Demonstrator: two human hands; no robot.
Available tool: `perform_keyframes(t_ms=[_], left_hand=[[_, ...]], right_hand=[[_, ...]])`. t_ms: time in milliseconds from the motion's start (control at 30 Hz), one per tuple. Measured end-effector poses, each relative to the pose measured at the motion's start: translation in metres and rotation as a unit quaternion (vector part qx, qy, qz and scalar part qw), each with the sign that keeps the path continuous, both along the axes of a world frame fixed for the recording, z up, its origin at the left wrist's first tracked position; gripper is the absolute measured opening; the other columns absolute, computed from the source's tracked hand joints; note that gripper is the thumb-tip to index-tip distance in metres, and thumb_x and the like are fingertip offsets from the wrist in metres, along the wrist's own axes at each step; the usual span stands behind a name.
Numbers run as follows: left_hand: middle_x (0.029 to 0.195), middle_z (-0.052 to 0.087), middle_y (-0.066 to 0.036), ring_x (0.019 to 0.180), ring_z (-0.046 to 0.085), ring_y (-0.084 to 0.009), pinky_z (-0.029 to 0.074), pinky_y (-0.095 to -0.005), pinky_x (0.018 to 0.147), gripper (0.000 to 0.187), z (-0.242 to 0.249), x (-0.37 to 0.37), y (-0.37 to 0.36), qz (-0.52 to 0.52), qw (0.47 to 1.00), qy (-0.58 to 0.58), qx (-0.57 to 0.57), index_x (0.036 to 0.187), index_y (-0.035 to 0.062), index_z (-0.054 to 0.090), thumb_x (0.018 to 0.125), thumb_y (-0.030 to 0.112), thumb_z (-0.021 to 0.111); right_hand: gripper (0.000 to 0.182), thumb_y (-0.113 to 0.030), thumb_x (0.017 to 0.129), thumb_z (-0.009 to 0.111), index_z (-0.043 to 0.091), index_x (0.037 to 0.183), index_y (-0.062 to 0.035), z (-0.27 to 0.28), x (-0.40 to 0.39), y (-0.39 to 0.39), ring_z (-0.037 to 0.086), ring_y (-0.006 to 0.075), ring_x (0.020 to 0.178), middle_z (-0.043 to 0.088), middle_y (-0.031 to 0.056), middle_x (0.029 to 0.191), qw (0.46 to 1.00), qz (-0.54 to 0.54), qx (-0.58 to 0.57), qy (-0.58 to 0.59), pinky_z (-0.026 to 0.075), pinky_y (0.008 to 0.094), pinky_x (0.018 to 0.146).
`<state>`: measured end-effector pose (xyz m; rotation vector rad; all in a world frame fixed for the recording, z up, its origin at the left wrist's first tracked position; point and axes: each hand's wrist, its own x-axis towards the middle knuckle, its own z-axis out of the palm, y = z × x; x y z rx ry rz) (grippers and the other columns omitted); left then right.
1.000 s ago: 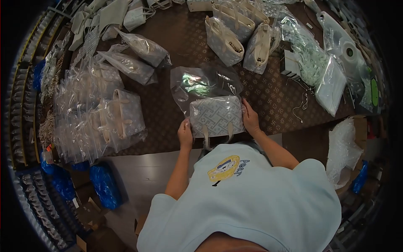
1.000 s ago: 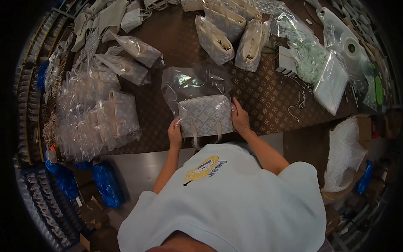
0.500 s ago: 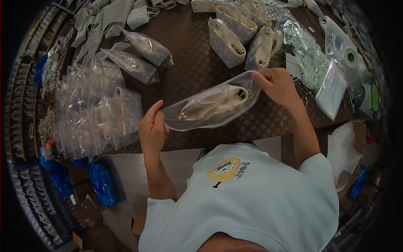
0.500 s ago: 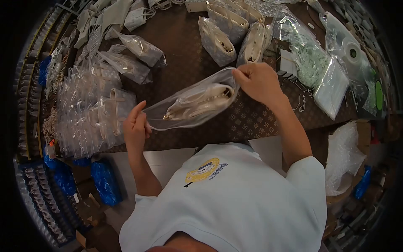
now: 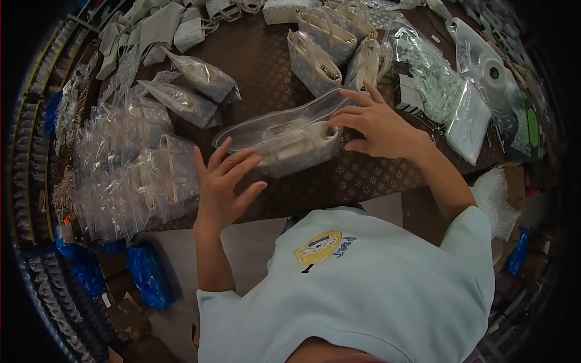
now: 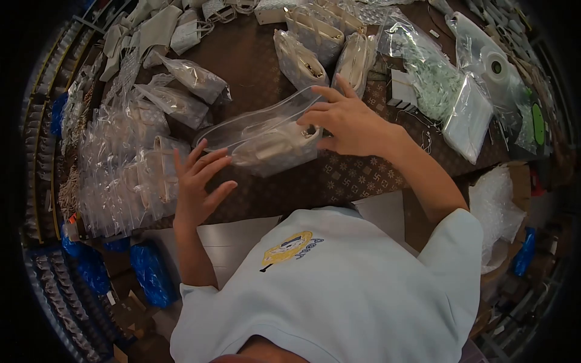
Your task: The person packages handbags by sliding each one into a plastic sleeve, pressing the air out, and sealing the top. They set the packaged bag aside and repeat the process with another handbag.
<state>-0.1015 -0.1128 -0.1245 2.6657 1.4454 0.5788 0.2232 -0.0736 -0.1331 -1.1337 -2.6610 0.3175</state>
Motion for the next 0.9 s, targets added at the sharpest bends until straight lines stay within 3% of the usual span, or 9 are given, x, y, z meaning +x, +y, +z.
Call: perform_keyframes(t_ms=[67,233,300,467,600,733,800,833,900], left_hand=[[0.101,0.062,-0.001,0.124,0.040,-0.0258,-0.001,-0.0587,0.107,0.046,-0.012,0.005,0.009,-0.004,1.000,-0.014,-0.026,0.113,0.0165,0.060,0.069,0.023,0.074],[0.100,0.063,0.001,0.124,0.040,-0.0271,-0.001,-0.0611,0.106,0.049,-0.013,0.000,0.019,-0.002,1.000,0.028,-0.012,0.114,0.0162,0.058,0.068,0.021,0.075],[0.099,0.063,0.002,0.124,0.040,-0.0275,-0.001,-0.0614,0.106,0.049,-0.015,-0.001,0.023,-0.001,0.998,0.065,-0.015,0.113,0.0160,0.058,0.068,0.021,0.075],[0.077,0.066,0.002,0.116,0.047,-0.0279,0.002,-0.0618,0.106,0.013,-0.014,-0.026,0.038,0.045,0.993,0.106,-0.028,0.085,0.0151,0.069,0.072,0.019,0.071],[0.073,0.065,0.001,0.111,0.050,-0.0279,0.003,-0.0610,0.106,0.004,0.012,-0.029,0.016,0.035,0.992,0.099,-0.063,0.074,0.0150,0.069,0.074,0.019,0.069],[0.073,0.065,0.001,0.112,0.050,-0.0277,0.003,-0.0593,0.107,0.006,0.000,-0.040,0.013,0.056,0.992,0.091,-0.070,0.077,0.0149,0.069,0.074,0.020,0.070],[0.075,0.065,0.001,0.114,0.049,-0.0280,0.003,-0.0587,0.108,0.007,-0.002,-0.043,0.012,0.060,0.989,0.106,-0.084,0.079,0.0147,0.069,0.074,0.019,0.070],[0.078,0.066,0.001,0.115,0.048,-0.0284,0.003,-0.0586,0.108,0.009,-0.002,-0.043,0.009,0.059,0.990,0.096,-0.091,0.082,0.0147,0.068,0.074,0.019,0.070],[0.081,0.066,0.001,0.117,0.047,-0.0289,0.003,-0.0585,0.108,0.012,-0.004,-0.044,0.008,0.063,0.990,0.082,-0.095,0.085,0.0146,0.068,0.074,0.019,0.070]], right_hand=[[0.045,-0.014,0.068,0.074,0.059,0.110,-0.0143,-0.010,0.004,0.011,0.041,0.0285,0.122,0.059,0.0024,0.105,0.999,-0.023,0.026,0.009,0.019,0.0516,0.108],[0.048,-0.012,0.065,0.076,0.057,0.110,-0.0133,-0.002,0.002,0.018,0.041,0.0270,0.121,0.057,0.0035,0.112,0.997,-0.039,0.009,0.072,0.013,0.0514,0.111],[0.045,-0.014,0.066,0.075,0.059,0.108,-0.0137,-0.013,0.004,0.025,0.043,0.0268,0.117,0.059,0.0036,0.105,0.998,-0.046,0.036,0.002,0.013,0.0507,0.111],[0.022,-0.018,0.069,0.073,0.066,0.089,-0.0142,-0.015,0.015,0.040,0.050,0.0226,0.106,0.062,0.0010,0.083,0.999,-0.046,0.008,-0.001,0.011,0.0505,0.111],[0.006,-0.018,0.071,0.072,0.068,0.074,-0.0142,-0.003,0.016,0.030,0.055,0.0190,0.096,0.062,-0.0007,0.072,0.998,-0.031,0.003,0.053,0.011,0.0517,0.111],[0.015,-0.019,0.071,0.072,0.069,0.085,-0.0152,-0.010,0.012,0.030,0.054,0.0193,0.100,0.065,0.0004,0.081,0.997,0.005,-0.072,0.006,0.019,0.0477,0.109],[0.021,-0.015,0.073,0.072,0.067,0.093,-0.0110,-0.017,0.019,0.029,0.055,0.0182,0.100,0.065,0.0009,0.091,0.971,-0.014,-0.063,0.231,0.031,0.0371,0.103],[0.021,-0.015,0.073,0.072,0.067,0.093,-0.0110,-0.020,0.023,0.025,0.055,0.0182,0.100,0.065,0.0009,0.091,0.971,-0.012,-0.065,0.229,0.031,0.0371,0.103],[0.025,-0.011,0.075,0.072,0.064,0.098,-0.0056,-0.024,0.030,0.017,0.056,0.0161,0.100,0.064,0.0021,0.100,0.893,-0.141,-0.159,0.397,0.039,0.0280,0.094]])
